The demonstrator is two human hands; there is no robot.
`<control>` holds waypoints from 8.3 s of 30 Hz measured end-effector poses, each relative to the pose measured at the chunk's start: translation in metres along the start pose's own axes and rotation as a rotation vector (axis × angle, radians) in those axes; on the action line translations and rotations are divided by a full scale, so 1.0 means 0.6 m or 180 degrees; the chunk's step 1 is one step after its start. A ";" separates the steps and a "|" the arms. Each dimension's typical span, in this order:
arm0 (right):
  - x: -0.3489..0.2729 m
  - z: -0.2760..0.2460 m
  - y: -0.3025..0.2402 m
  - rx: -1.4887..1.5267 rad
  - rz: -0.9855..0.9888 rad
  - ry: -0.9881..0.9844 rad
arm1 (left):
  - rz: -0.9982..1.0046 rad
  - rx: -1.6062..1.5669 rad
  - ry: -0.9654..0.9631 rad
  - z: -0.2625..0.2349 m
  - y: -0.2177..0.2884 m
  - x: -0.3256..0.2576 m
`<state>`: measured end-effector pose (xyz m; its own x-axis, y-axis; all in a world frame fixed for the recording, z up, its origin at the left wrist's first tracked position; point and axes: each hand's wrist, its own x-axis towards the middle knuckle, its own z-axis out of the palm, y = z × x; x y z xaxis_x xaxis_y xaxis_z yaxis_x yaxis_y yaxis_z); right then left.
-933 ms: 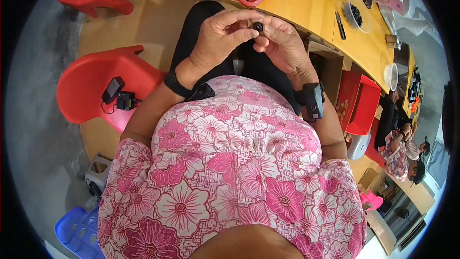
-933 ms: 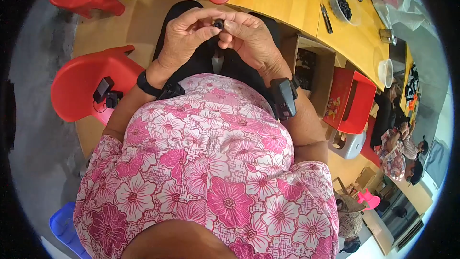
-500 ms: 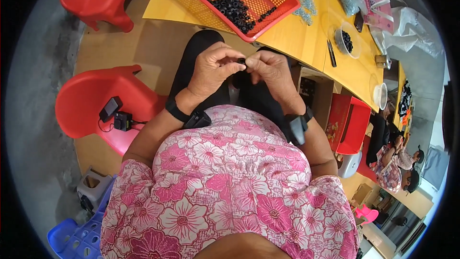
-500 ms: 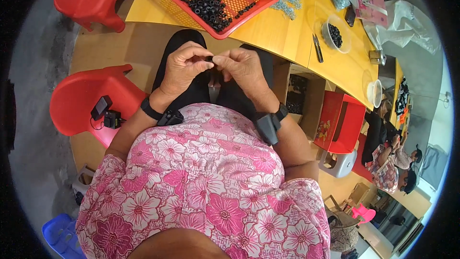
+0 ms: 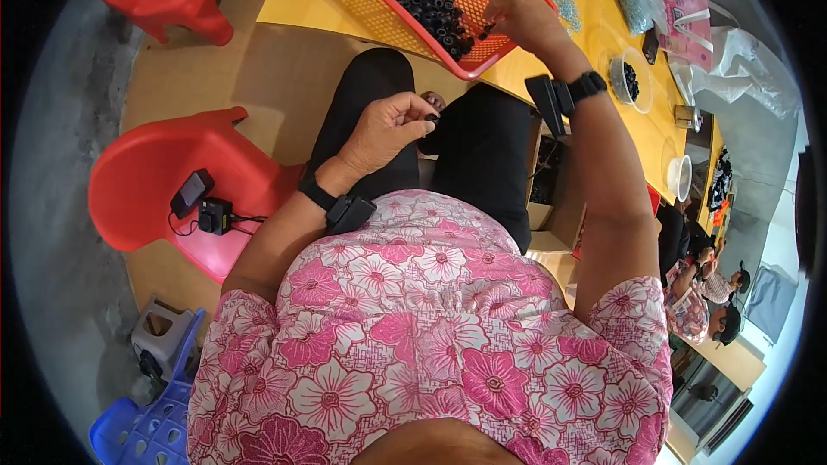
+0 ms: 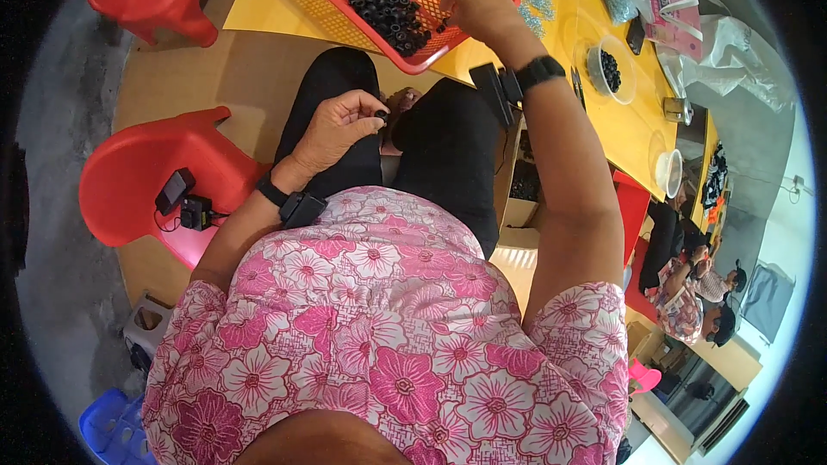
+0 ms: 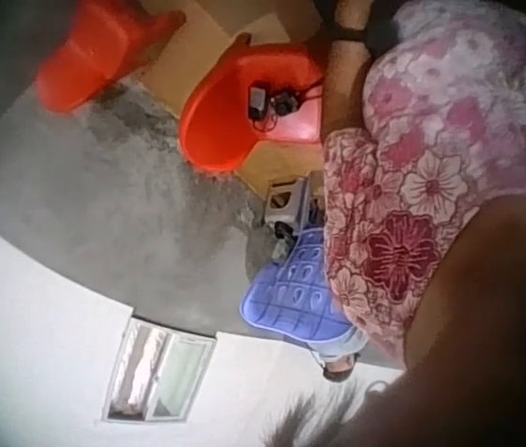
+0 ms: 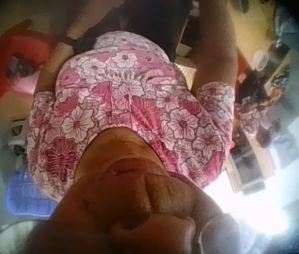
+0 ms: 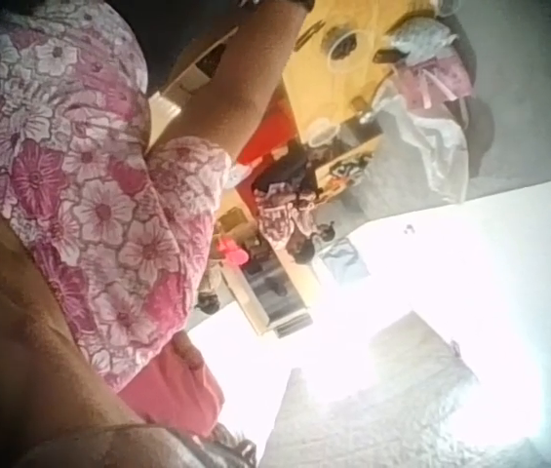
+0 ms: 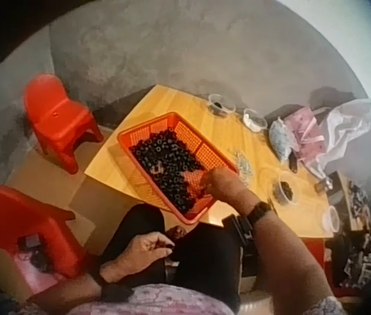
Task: The person sorts and inspects small black plastic rings by hand at a manufacturing workbench.
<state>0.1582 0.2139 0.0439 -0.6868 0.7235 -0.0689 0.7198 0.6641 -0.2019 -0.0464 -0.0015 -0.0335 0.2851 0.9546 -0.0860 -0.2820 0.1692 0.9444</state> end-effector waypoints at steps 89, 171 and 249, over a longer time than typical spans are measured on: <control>-0.131 0.084 0.121 0.0627 0.2142 0.1595 | -0.0501 0.0127 0.0037 0.026 0.008 0.001; -0.311 0.067 -0.236 0.5626 0.1109 0.1067 | 0.0388 0.1033 -0.0327 0.078 0.083 -0.028; -0.302 0.077 -0.256 0.3643 0.0633 0.1455 | 0.0845 0.1773 -0.0128 0.064 0.069 -0.048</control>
<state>0.1674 -0.0279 0.0424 -0.3133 0.9440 0.1036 0.1492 0.1567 -0.9763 -0.0313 -0.0315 0.0201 0.3080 0.9348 0.1766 0.1697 -0.2366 0.9567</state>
